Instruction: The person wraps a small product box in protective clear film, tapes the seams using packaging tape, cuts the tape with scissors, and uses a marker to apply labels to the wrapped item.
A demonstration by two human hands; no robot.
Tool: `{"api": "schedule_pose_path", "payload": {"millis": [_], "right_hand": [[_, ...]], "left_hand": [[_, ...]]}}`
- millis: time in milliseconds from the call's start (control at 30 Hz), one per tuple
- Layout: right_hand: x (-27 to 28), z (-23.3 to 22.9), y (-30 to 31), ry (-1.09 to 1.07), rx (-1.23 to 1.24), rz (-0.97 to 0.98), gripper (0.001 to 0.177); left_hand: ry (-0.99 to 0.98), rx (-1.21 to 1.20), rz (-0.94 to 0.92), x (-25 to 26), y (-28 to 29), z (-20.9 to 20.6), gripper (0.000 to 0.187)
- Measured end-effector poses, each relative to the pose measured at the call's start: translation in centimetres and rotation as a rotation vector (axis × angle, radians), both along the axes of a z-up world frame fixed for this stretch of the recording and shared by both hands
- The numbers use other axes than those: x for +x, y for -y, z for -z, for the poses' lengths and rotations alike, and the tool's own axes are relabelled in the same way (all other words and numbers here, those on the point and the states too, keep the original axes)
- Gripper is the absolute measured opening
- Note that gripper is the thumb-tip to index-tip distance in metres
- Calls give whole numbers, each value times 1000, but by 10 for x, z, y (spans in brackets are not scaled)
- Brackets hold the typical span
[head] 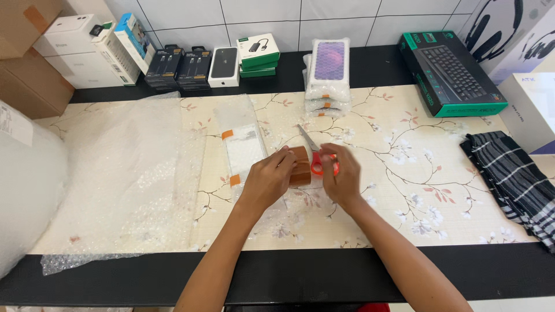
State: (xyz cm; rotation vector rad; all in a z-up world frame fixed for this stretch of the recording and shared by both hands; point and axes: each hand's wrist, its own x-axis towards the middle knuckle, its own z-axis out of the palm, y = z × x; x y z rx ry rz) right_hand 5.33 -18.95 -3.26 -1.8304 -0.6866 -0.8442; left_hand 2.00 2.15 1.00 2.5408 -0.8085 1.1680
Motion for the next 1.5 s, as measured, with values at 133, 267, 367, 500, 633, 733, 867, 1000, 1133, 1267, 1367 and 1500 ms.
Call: {"api": "schedule_pose_path", "payload": {"millis": [133, 267, 367, 500, 633, 733, 867, 1000, 1133, 1267, 1367, 1500], "right_hand": [[-7, -38, 10, -280, -663, 493, 21], [1, -61, 6, -742, -805, 424, 43], [13, -54, 6, -820, -873, 447, 35], [34, -50, 37, -829, -862, 430, 54], [-12, -129, 65, -864, -680, 176, 40], [-28, -153, 85, -905, -546, 58, 49], [-24, -152, 101, -939, -511, 39, 60], [-38, -168, 80, -946, -541, 64, 56], [-39, -165, 71, -887, -561, 39, 56], [-43, -171, 61, -888, -548, 41, 55], [-37, -163, 66, -879, -547, 36, 55], [-30, -158, 66, -857, -547, 23, 53]], "left_hand": [[-118, -25, 21, -6, 0, -10, 21], [-242, -25, 43, -12, -1, -23, 43], [-297, -20, 37, -9, -5, -20, 44], [-387, -33, 20, -13, -14, -39, 44], [-514, -51, 81, -20, -13, -53, 45], [-577, -25, 101, -20, -10, -56, 47], [-567, 3, 105, -19, -11, -54, 47], [-564, 22, 120, -25, -10, -62, 47], [-560, 40, 128, -25, -11, -64, 49], [-594, 51, 130, -26, -12, -63, 57], [-587, 43, 135, -26, -12, -60, 57], [-621, 57, 140, -29, -12, -66, 56]]}}
